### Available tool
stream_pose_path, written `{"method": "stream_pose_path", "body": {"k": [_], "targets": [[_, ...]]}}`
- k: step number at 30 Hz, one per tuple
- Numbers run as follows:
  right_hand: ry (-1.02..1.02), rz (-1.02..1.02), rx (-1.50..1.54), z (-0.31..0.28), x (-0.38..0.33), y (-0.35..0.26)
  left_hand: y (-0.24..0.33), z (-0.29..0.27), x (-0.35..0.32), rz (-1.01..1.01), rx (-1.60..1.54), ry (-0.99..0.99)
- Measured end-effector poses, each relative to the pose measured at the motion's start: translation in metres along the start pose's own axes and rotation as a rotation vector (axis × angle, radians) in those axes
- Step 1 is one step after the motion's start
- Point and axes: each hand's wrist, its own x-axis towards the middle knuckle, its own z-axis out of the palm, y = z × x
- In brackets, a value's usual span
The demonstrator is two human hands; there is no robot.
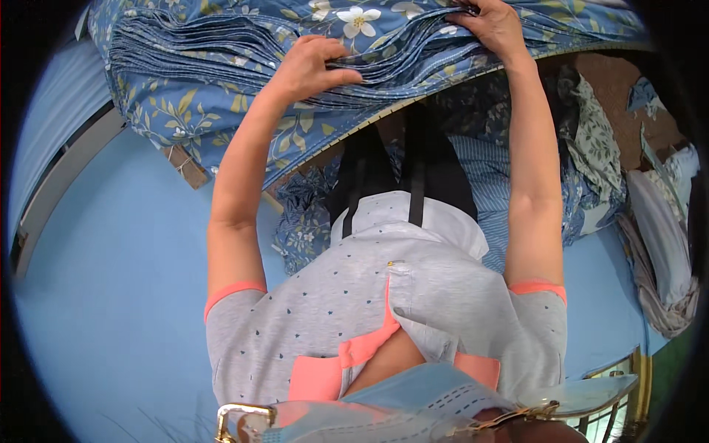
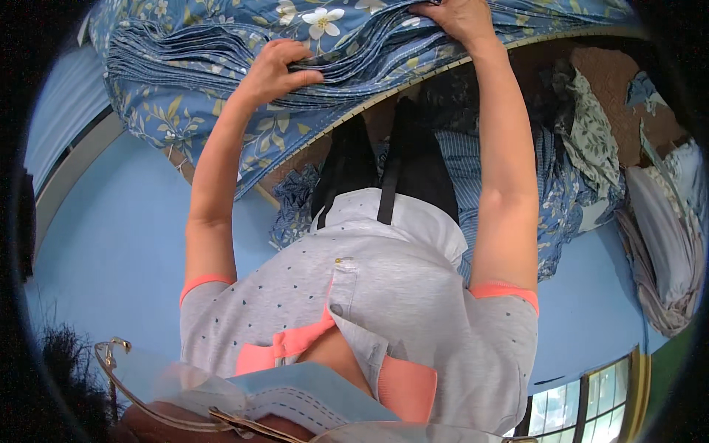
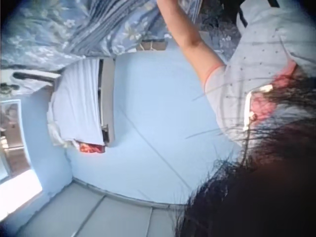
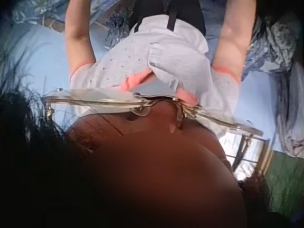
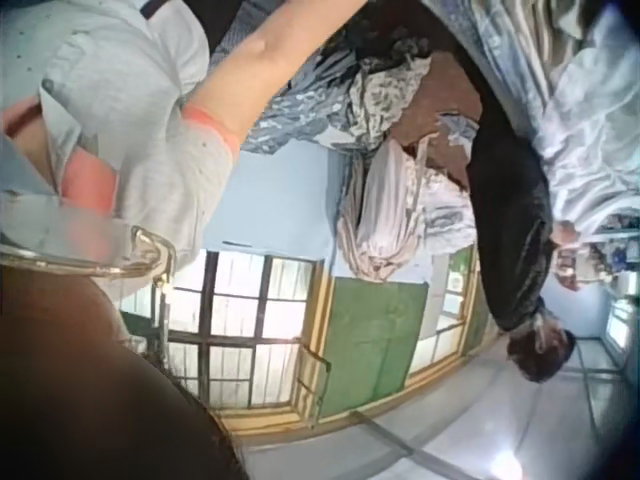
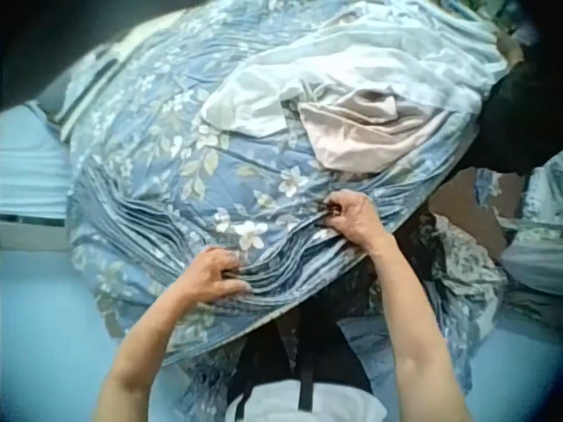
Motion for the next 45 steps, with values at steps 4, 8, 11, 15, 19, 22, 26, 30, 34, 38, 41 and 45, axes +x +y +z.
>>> {"method": "stream_pose_path", "body": {"k": [4, 8, 11, 15, 19, 22, 26, 30, 34, 38, 41, 45], "targets": [[-0.036, 0.067, 0.146, -0.007, 0.000, 0.000, -0.013, 0.002, 0.008, -0.115, -0.140, -0.075], [-0.020, -0.008, 0.133, -0.019, -0.007, -0.007, -0.031, 0.012, 0.015, -0.488, -0.343, 0.033], [0.035, -0.102, 0.386, -0.038, -0.015, -0.045, -0.037, 0.019, 0.019, -0.396, -0.053, 0.116], [0.130, -0.316, 0.241, -0.019, -0.037, -0.047, -0.044, 0.021, 0.017, -0.481, -0.045, 0.023], [-0.011, -0.357, 0.167, -0.004, -0.037, -0.044, -0.041, 0.020, 0.020, -0.391, -0.174, 0.100], [-0.015, -0.344, 0.038, -0.002, -0.035, -0.043, -0.037, 0.012, 0.014, -0.437, -0.343, 0.071], [-0.062, -0.231, 0.031, -0.007, -0.035, -0.053, -0.029, -0.003, 0.015, -0.576, -0.569, -0.018], [-0.056, -0.322, 0.016, 0.002, -0.027, -0.055, -0.052, 0.012, 0.001, -0.387, -0.699, 0.130], [-0.029, -0.288, -0.123, 0.022, -0.020, -0.050, -0.051, 0.006, -0.003, -0.770, -1.099, 0.131], [0.023, -0.266, -0.214, 0.021, -0.014, -0.043, -0.022, -0.001, -0.018, -0.604, -0.838, 0.563], [0.065, -0.294, -0.279, 0.031, -0.005, -0.034, 0.002, -0.014, -0.044, -0.256, -0.405, 0.308], [0.021, -0.256, -0.352, 0.040, 0.005, -0.032, 0.009, -0.022, -0.017, 0.073, 0.154, 0.251]]}}
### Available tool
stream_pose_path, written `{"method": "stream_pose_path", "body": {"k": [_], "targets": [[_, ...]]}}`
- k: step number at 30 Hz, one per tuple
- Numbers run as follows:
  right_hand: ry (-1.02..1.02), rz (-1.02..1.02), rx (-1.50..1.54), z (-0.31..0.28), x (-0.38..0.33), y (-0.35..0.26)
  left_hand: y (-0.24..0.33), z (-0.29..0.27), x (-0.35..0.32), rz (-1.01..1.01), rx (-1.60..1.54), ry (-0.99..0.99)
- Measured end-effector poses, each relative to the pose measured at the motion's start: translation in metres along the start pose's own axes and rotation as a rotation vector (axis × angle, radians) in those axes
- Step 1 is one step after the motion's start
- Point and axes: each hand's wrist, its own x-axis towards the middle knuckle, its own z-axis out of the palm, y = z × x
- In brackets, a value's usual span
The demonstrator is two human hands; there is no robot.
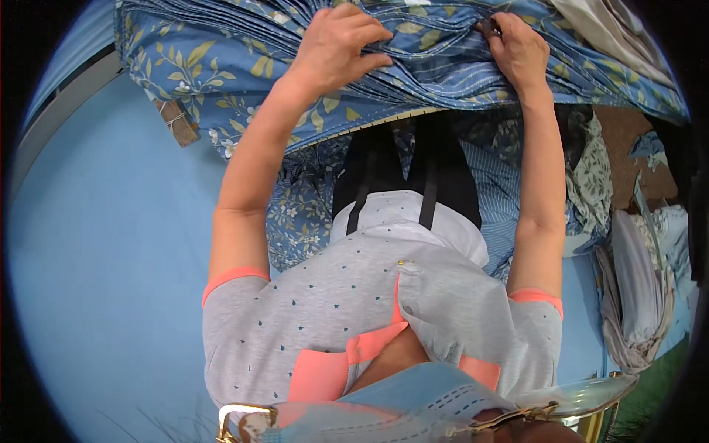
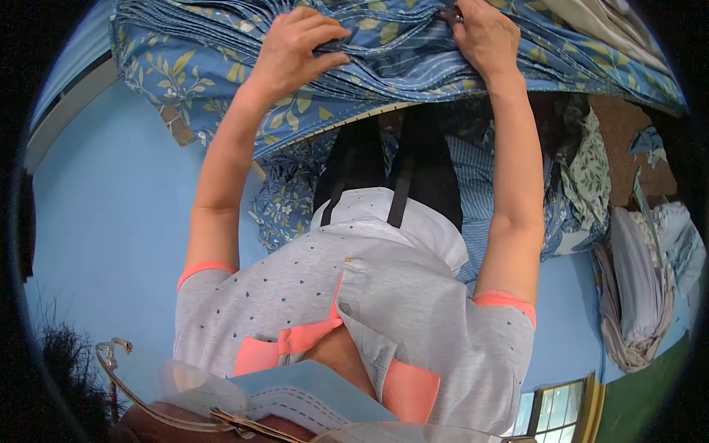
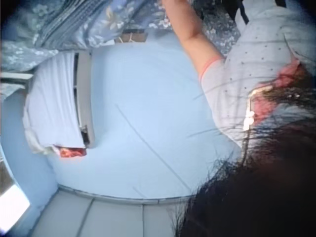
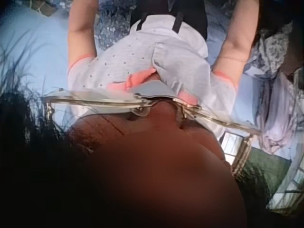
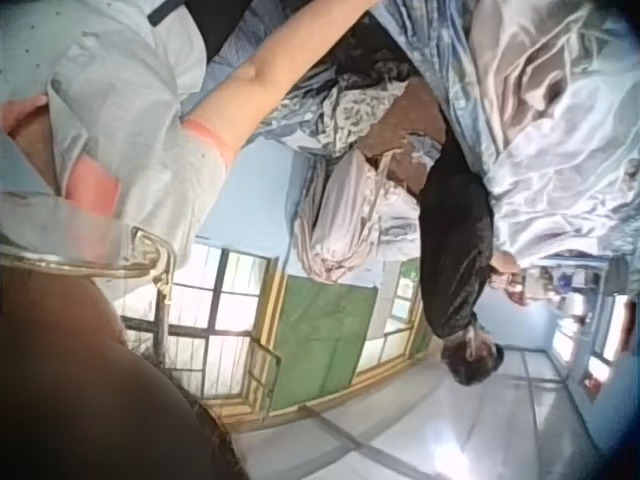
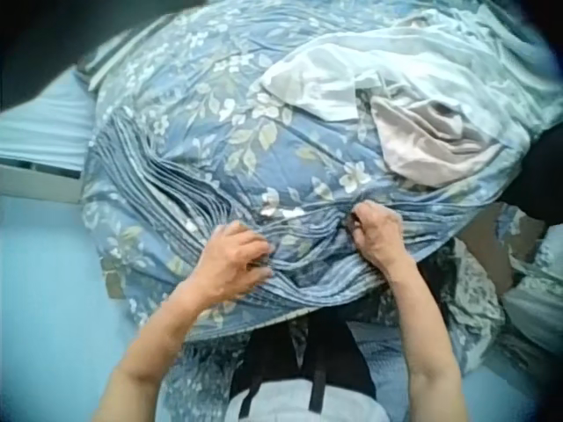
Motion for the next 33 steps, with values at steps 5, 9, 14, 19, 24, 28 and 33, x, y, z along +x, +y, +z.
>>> {"method": "stream_pose_path", "body": {"k": [5, 9, 14, 19, 24, 28, 33], "targets": [[0.057, 0.005, 0.126, -0.010, 0.004, -0.013, -0.033, 0.030, 0.001, 0.108, -0.321, 0.145], [0.094, 0.013, 0.363, -0.039, -0.004, -0.026, -0.048, 0.042, -0.001, -0.283, -0.257, -0.182], [0.005, -0.030, 0.466, -0.068, -0.042, -0.033, -0.057, 0.051, -0.006, -0.357, -0.378, -0.133], [0.025, -0.103, 0.239, -0.034, -0.045, -0.002, -0.052, 0.052, 0.001, -0.374, -0.317, -0.096], [-0.036, 0.111, 0.263, -0.026, -0.026, 0.003, -0.054, 0.046, -0.005, -0.399, -0.311, -0.070], [0.038, 0.193, 0.282, -0.014, -0.017, -0.004, -0.061, 0.046, -0.019, -0.424, -0.078, -0.098], [-0.050, 0.324, 0.227, -0.008, -0.010, -0.003, -0.056, 0.042, -0.017, -0.453, -0.068, -0.082]]}}
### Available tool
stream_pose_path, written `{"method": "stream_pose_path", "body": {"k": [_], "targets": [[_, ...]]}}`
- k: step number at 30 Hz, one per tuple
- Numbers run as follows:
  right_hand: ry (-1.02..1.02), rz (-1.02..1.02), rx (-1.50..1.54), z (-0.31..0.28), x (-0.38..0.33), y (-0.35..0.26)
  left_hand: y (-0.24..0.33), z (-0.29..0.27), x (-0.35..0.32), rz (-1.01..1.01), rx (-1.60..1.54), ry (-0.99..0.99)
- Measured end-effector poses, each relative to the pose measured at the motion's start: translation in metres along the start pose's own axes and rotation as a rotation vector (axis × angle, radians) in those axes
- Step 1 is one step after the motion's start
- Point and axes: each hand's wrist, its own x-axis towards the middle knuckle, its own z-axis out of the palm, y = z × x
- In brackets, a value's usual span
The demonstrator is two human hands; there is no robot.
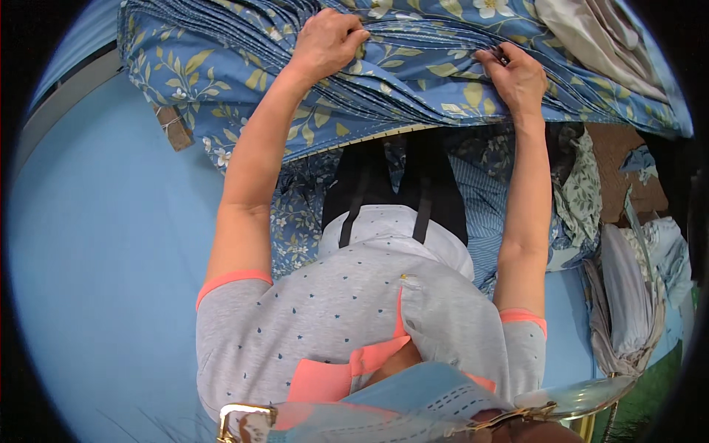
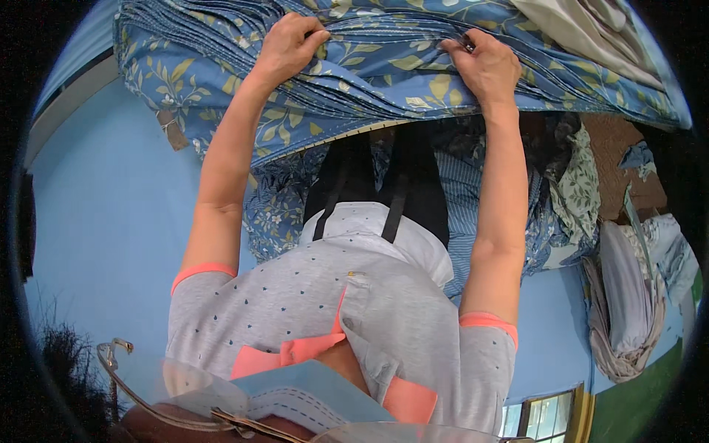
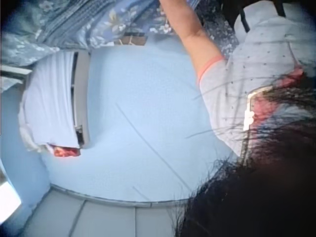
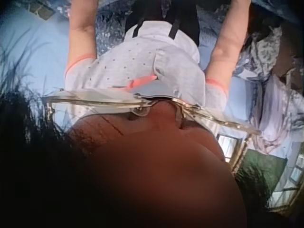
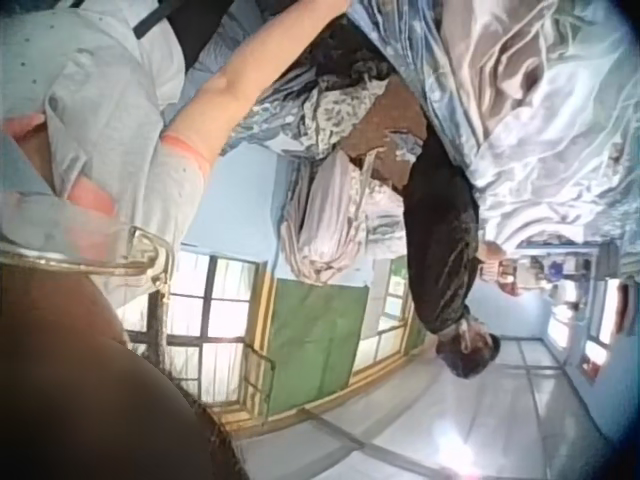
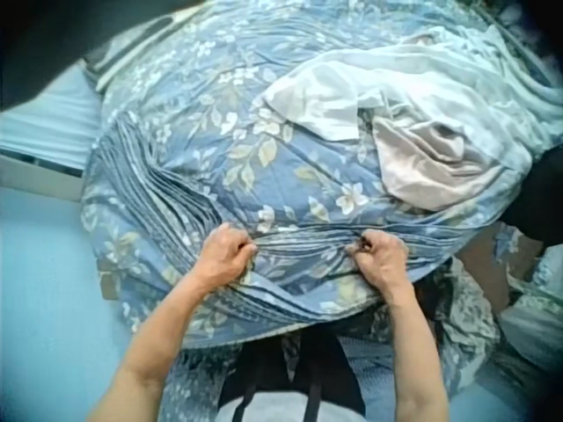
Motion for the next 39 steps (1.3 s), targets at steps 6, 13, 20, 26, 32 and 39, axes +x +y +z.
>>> {"method": "stream_pose_path", "body": {"k": [6, 13, 20, 26, 32, 39], "targets": [[0.046, -0.033, -0.116, 0.005, -0.001, -0.004, 0.014, -0.007, 0.003, 0.274, -0.351, 0.172], [0.126, -0.114, -0.162, 0.008, -0.002, -0.001, 0.038, -0.020, 0.028, 0.066, -0.209, -0.399], [0.377, -0.332, 0.250, 0.002, -0.026, -0.062, 0.025, -0.015, 0.021, -0.269, -0.894, -0.475], [0.168, -0.269, 0.414, 0.041, -0.038, -0.117, 0.017, -0.001, 0.025, -0.255, -0.900, -0.505], [0.202, -0.218, 0.393, 0.062, -0.030, -0.121, 0.009, 0.012, 0.020, -0.203, -1.056, -0.496], [0.183, -0.168, 0.383, 0.053, -0.037, -0.118, 0.016, -0.005, 0.027, -0.099, -0.649, -0.461]]}}
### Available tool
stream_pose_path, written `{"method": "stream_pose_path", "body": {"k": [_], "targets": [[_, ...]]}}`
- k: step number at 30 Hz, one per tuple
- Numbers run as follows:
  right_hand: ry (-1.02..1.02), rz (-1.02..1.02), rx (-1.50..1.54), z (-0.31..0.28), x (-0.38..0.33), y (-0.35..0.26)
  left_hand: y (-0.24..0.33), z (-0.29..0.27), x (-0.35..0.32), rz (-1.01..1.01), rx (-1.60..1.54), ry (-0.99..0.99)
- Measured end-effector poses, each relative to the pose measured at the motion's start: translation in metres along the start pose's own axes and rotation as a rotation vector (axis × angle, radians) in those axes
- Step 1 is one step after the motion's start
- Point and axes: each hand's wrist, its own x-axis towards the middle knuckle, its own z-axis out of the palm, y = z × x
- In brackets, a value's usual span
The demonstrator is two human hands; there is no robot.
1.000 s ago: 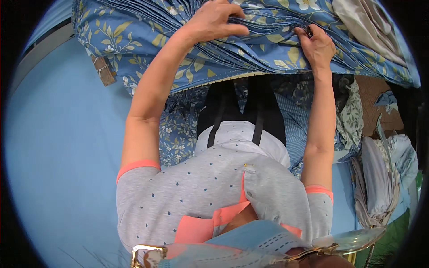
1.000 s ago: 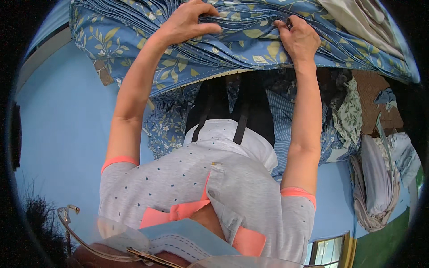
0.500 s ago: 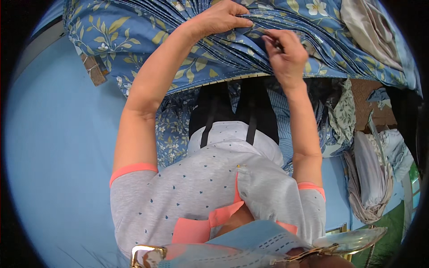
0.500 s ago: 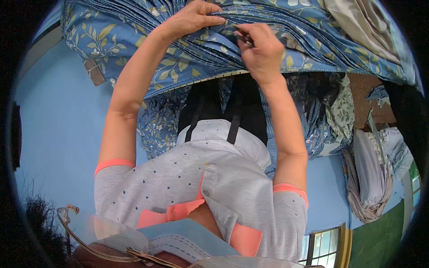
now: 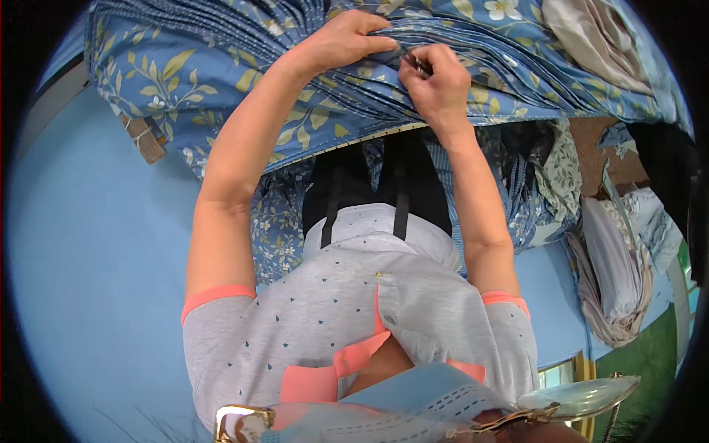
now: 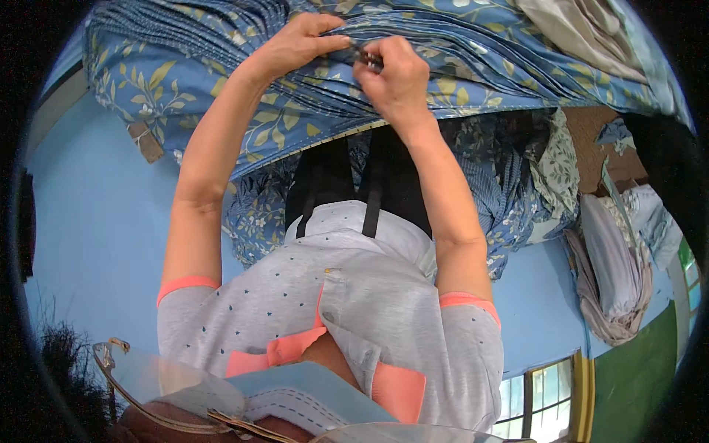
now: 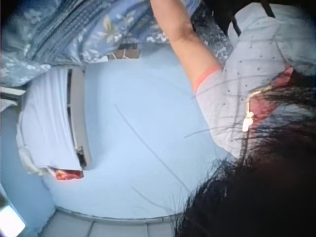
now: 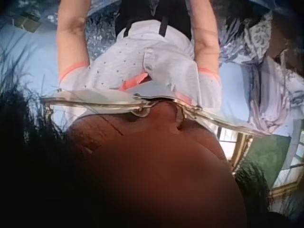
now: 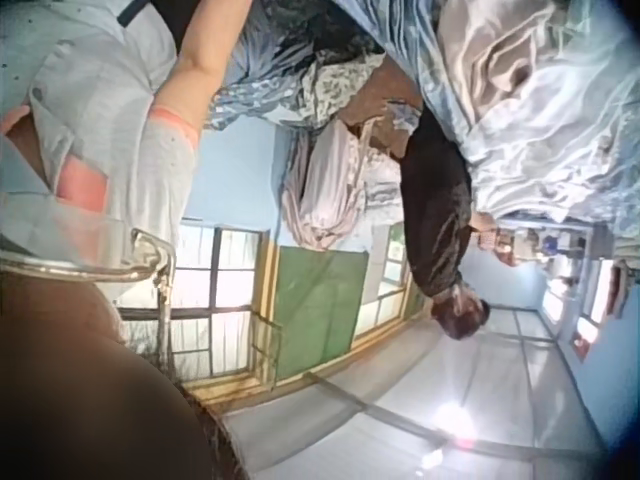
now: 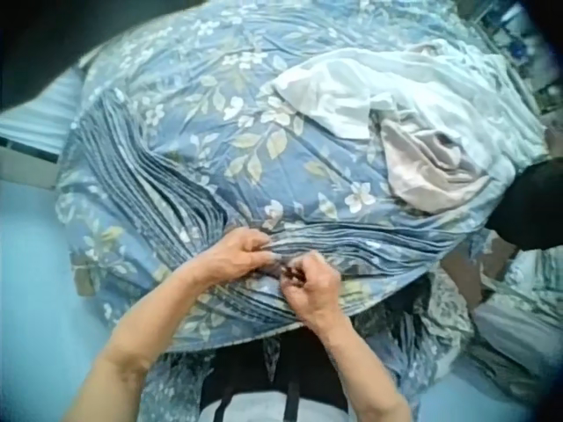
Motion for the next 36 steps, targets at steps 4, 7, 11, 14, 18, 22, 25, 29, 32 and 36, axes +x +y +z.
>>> {"method": "stream_pose_path", "body": {"k": [4, 7, 11, 14, 18, 22, 25, 29, 32, 36], "targets": [[0.055, 0.058, 0.028, -0.064, -0.036, -0.019, -0.001, 0.007, -0.005, 0.099, -0.060, 0.114], [-0.125, 0.188, -0.153, -0.118, -0.095, 0.006, 0.002, 0.008, -0.009, 0.049, -0.108, 0.140], [-0.274, 0.424, -0.371, -0.151, -0.130, 0.016, -0.003, 0.005, -0.009, -0.006, -0.009, 0.096], [-0.072, 0.267, -0.150, -0.134, -0.111, 0.007, -0.007, 0.004, -0.010, 0.035, 0.038, 0.138], [-0.139, 0.066, -0.192, -0.109, -0.077, 0.014, 0.017, 0.012, -0.015, 0.315, 0.204, 0.407], [-0.186, 0.035, -0.170, -0.111, -0.063, 0.028, 0.027, 0.000, -0.044, 0.720, 0.512, 0.477], [-0.245, 0.046, -0.197, -0.118, -0.063, 0.035, 0.030, 0.012, -0.068, 0.626, 0.626, 0.265], [-0.252, 0.026, -0.198, -0.121, -0.062, 0.035, 0.021, 0.016, -0.072, 0.571, 0.646, 0.305], [-0.198, 0.004, -0.102, -0.114, -0.059, 0.032, 0.025, 0.021, -0.074, 0.556, 0.744, 0.323], [-0.274, 0.055, 0.046, -0.081, -0.056, 0.008, 0.041, 0.049, -0.072, 0.632, 0.615, 0.436]]}}
